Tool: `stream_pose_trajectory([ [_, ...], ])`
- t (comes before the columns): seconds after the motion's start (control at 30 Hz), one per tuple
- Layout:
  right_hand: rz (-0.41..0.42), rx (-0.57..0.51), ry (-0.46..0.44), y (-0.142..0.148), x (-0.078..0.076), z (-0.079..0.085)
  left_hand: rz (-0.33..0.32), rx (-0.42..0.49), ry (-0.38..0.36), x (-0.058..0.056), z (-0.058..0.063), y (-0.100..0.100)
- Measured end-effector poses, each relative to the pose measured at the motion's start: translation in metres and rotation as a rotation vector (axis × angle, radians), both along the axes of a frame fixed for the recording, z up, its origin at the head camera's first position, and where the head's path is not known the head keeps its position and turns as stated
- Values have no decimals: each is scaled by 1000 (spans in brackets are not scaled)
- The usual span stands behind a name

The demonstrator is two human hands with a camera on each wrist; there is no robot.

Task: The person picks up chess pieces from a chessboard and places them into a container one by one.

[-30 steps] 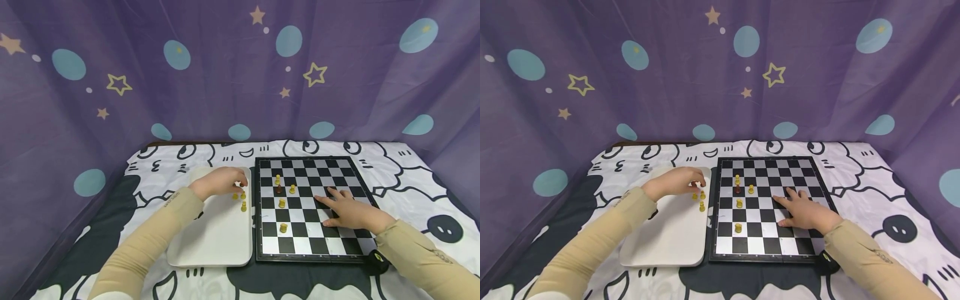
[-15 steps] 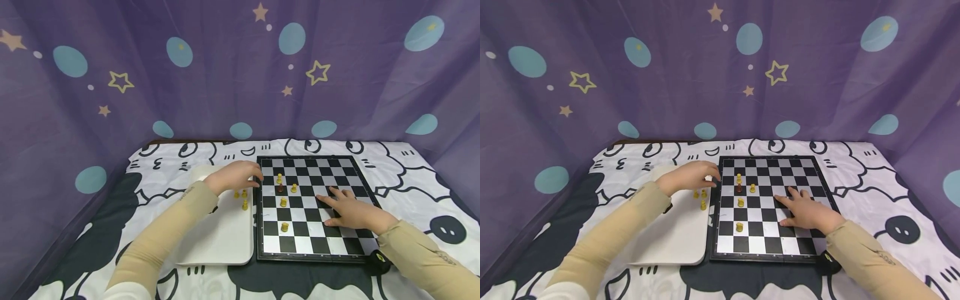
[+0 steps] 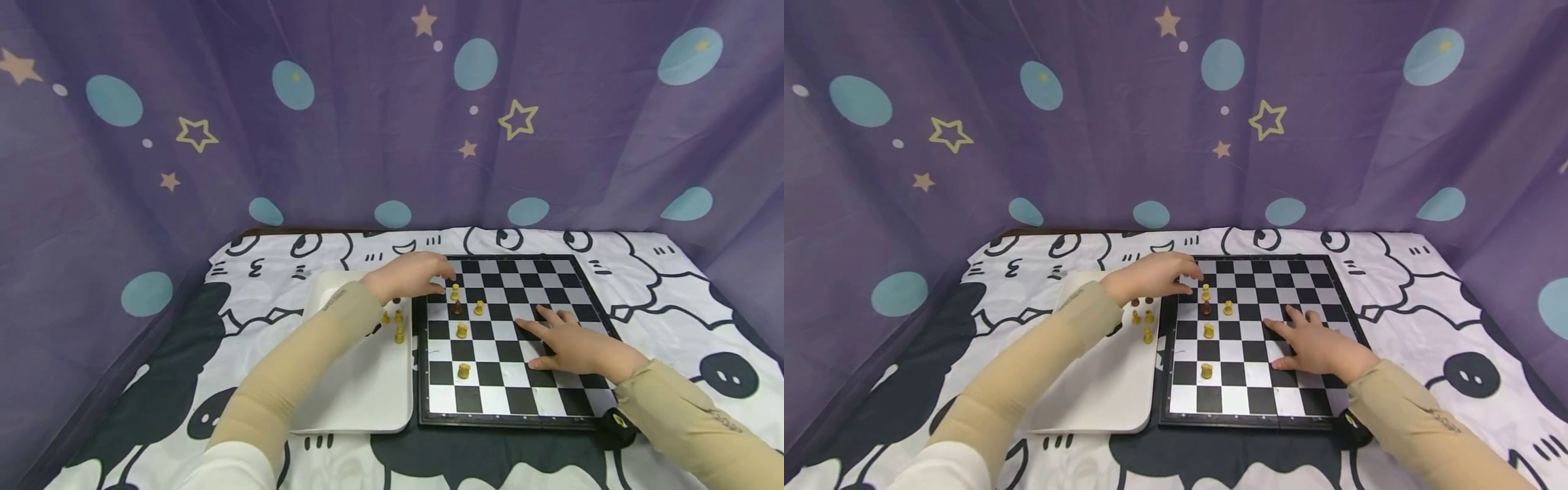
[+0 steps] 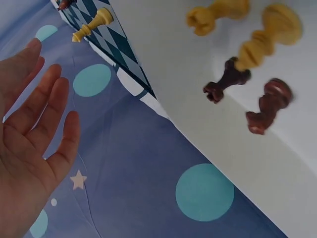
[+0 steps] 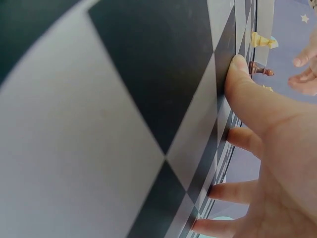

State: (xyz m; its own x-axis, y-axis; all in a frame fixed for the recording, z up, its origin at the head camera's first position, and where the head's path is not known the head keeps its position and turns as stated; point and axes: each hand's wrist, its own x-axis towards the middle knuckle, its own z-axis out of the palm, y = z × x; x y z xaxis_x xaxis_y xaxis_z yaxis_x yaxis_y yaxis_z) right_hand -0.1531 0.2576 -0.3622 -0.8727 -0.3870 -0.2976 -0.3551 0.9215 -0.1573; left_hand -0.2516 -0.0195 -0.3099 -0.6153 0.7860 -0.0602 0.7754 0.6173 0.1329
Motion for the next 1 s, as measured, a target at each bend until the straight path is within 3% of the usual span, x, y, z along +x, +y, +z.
stream_pose_trajectory([
  [0.3, -2, 1, -1, 0, -1, 0, -25, -41, -3, -12, -7, 16],
  [0.53, -4, 7, -5, 0, -2, 1, -7, -95, -2, -19, -11, 21],
  [1.0, 16, -26, 19, 0, 1, 0, -6, -123, -13, -20, -13, 26],
])
